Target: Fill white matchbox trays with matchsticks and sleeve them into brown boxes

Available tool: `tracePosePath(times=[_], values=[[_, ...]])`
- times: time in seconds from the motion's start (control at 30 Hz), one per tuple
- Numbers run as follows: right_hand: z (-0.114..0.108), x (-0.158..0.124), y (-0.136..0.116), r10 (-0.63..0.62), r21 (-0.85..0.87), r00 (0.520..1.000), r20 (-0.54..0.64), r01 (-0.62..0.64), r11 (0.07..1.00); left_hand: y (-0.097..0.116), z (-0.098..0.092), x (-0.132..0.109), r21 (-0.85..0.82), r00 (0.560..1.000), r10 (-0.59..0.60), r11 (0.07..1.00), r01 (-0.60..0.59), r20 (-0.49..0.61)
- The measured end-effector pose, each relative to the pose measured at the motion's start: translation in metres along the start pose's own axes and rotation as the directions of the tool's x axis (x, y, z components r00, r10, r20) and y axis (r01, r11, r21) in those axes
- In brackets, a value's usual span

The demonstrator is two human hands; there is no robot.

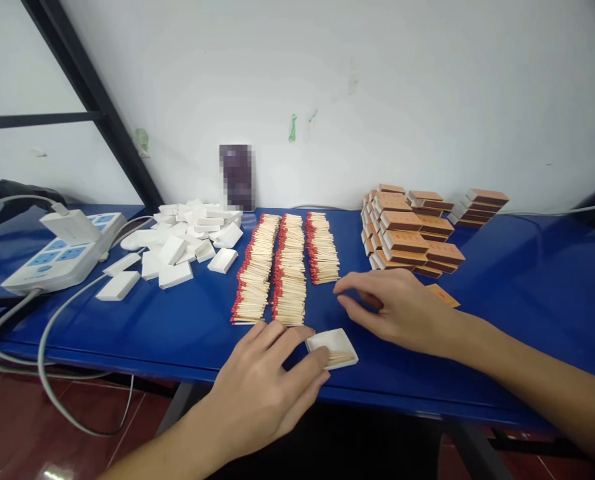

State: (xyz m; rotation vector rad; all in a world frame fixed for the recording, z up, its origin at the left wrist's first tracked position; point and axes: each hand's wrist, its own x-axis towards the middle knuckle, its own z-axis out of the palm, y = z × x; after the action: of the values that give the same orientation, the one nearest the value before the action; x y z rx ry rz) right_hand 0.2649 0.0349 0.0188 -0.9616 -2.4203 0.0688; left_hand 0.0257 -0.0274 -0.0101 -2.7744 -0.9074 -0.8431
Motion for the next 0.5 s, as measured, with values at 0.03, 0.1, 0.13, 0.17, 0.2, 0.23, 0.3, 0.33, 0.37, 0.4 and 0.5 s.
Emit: tracePosePath(times=[0.03, 0.1, 0.13, 0.17, 0.2, 0.23, 0.3, 0.33, 0.37, 0.4, 0.5], values=[[0.002, 0.001, 0.005, 0.024, -0.040, 0.999, -0.030, -0.025, 0.999, 0.000, 0.001, 0.000, 0.019, 1.000, 0.003, 1.000, -0.003, 0.006], [0.006, 0.002, 0.014, 0.076, -0.093, 0.996, -0.056, -0.081, 0.992, 0.000, 0.002, 0.000, 0.036, 1.000, 0.003, 0.999, -0.004, 0.013], [0.009, 0.003, 0.017, 0.095, -0.105, 0.994, -0.055, -0.101, 0.989, 0.001, 0.002, -0.001, 0.036, 1.000, 0.001, 0.999, -0.001, 0.013], [0.011, 0.004, 0.021, 0.108, -0.108, 0.993, -0.048, -0.113, 0.988, 0.001, 0.002, 0.000, 0.032, 1.000, -0.005, 0.999, 0.004, 0.012], [0.014, 0.004, 0.023, 0.113, -0.105, 0.993, -0.042, -0.117, 0.988, 0.001, 0.002, 0.000, 0.028, 1.000, -0.010, 1.000, 0.010, 0.010], [0.016, 0.005, 0.024, 0.115, -0.098, 0.993, -0.035, -0.118, 0.988, 0.001, 0.002, 0.000, 0.023, 1.000, -0.017, 1.000, 0.017, 0.009], [0.019, 0.006, 0.026, 0.112, -0.078, 0.993, -0.030, -0.114, 0.990, 0.001, 0.001, 0.001, 0.006, 1.000, -0.023, 1.000, 0.022, 0.016], [0.020, 0.007, 0.026, 0.112, -0.068, 0.993, -0.029, -0.113, 0.991, 0.002, 0.001, 0.001, -0.009, 0.999, -0.023, 1.000, 0.023, 0.024], [0.021, 0.007, 0.026, 0.112, -0.060, 0.993, -0.028, -0.114, 0.992, 0.002, 0.000, 0.001, -0.027, 0.999, -0.019, 0.999, 0.020, 0.030], [0.021, 0.008, 0.026, 0.115, -0.054, 0.993, -0.021, -0.116, 0.992, 0.001, -0.001, 0.002, -0.045, 0.999, -0.016, 0.999, 0.017, 0.037], [0.021, 0.009, 0.026, 0.132, -0.043, 0.991, 0.017, -0.131, 0.990, 0.001, -0.002, 0.001, -0.079, 0.999, -0.007, 0.997, 0.010, 0.034]])
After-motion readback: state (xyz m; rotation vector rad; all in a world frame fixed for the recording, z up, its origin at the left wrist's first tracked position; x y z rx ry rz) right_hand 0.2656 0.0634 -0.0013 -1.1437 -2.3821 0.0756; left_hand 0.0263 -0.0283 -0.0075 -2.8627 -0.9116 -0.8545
